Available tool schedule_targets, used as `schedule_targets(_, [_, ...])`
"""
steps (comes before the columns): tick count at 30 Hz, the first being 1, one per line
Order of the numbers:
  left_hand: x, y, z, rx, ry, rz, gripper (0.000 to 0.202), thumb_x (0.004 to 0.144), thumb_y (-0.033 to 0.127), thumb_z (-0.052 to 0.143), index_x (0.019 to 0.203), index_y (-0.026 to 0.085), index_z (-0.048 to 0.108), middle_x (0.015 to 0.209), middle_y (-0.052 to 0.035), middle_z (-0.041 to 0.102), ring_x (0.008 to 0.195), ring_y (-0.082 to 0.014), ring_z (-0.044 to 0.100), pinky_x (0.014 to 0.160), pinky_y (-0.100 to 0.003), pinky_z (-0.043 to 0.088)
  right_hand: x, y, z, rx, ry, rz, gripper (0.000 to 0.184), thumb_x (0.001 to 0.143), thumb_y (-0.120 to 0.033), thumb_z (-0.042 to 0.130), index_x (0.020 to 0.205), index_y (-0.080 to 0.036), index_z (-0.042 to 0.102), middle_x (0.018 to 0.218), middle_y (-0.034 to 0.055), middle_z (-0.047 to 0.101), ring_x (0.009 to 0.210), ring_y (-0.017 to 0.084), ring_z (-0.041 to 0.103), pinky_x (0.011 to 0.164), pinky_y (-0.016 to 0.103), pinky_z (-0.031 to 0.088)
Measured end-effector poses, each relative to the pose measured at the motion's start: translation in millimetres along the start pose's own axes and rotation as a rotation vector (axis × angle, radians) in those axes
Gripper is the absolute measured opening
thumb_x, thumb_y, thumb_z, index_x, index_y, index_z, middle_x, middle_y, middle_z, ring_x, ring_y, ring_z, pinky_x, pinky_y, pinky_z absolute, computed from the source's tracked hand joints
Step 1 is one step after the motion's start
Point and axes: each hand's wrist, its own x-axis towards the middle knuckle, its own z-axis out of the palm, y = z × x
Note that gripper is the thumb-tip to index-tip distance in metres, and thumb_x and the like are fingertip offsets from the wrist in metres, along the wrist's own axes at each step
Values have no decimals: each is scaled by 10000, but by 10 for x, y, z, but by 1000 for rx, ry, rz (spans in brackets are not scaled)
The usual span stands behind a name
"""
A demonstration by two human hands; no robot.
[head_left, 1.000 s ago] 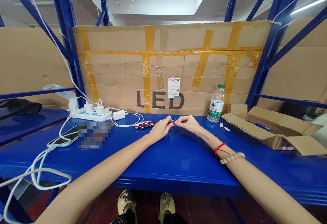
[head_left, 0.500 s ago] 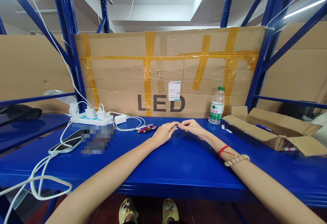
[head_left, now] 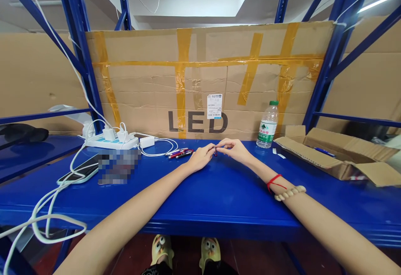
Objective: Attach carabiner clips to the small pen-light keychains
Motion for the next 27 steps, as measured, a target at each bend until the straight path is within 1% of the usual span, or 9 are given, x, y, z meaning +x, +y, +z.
schedule_targets(4, [-4,0,5,-66,-29,24,256,882,334,285,784,206,484,574,55,492,572,-103,487,606,-207,372,0,14,-25,-20,16,-18,333,577,-398,697,792,-144,685,825,64,614,531,90,518,442,211,386])
schedule_targets(7, [-16,18,6,-76,-62,63,242,883,326,292,801,205,485,585,49,491,559,-104,476,575,-203,365,3,38,-57,-24,7,-22,324,543,-398,720,759,-156,702,806,54,599,516,79,498,456,220,395])
schedule_targets(9, [-24,29,6,-37,-58,84,230,884,320,302,826,207,494,628,40,521,586,-112,492,577,-207,366,4,54,-79,-26,0,-13,319,529,-403,730,742,-166,712,777,41,580,508,74,482,458,224,396])
schedule_targets(13, [-42,37,10,31,-65,122,244,896,319,281,862,204,493,747,13,573,681,-128,534,631,-220,384,6,68,-98,4,-7,-8,290,505,-392,749,692,-173,719,734,22,539,522,76,479,485,236,408])
schedule_targets(16, [-60,42,12,44,-83,153,244,905,322,252,890,202,464,841,-8,579,755,-139,544,673,-235,393,13,61,-91,48,-21,-11,274,491,-385,757,664,-175,715,717,14,533,553,91,507,523,248,433])
schedule_targets(19, [-75,53,12,51,-68,198,246,913,317,221,898,197,436,914,-27,563,813,-142,537,717,-246,398,23,49,-86,102,-26,-20,264,490,-379,759,645,-173,708,717,9,535,565,97,531,562,260,457])
schedule_targets(24, [-80,61,7,111,-73,219,243,912,289,227,894,198,451,866,-25,572,757,-141,543,695,-246,412,25,32,-85,98,-56,-34,278,470,-393,765,596,-158,689,682,7,536,568,106,543,598,276,474])
schedule_targets(27, [-80,62,-1,165,-49,210,223,904,286,265,907,207,474,870,-23,585,765,-155,555,698,-255,421,16,20,-80,83,-60,-50,282,479,-404,758,573,-152,674,675,13,548,583,113,550,612,273,474])
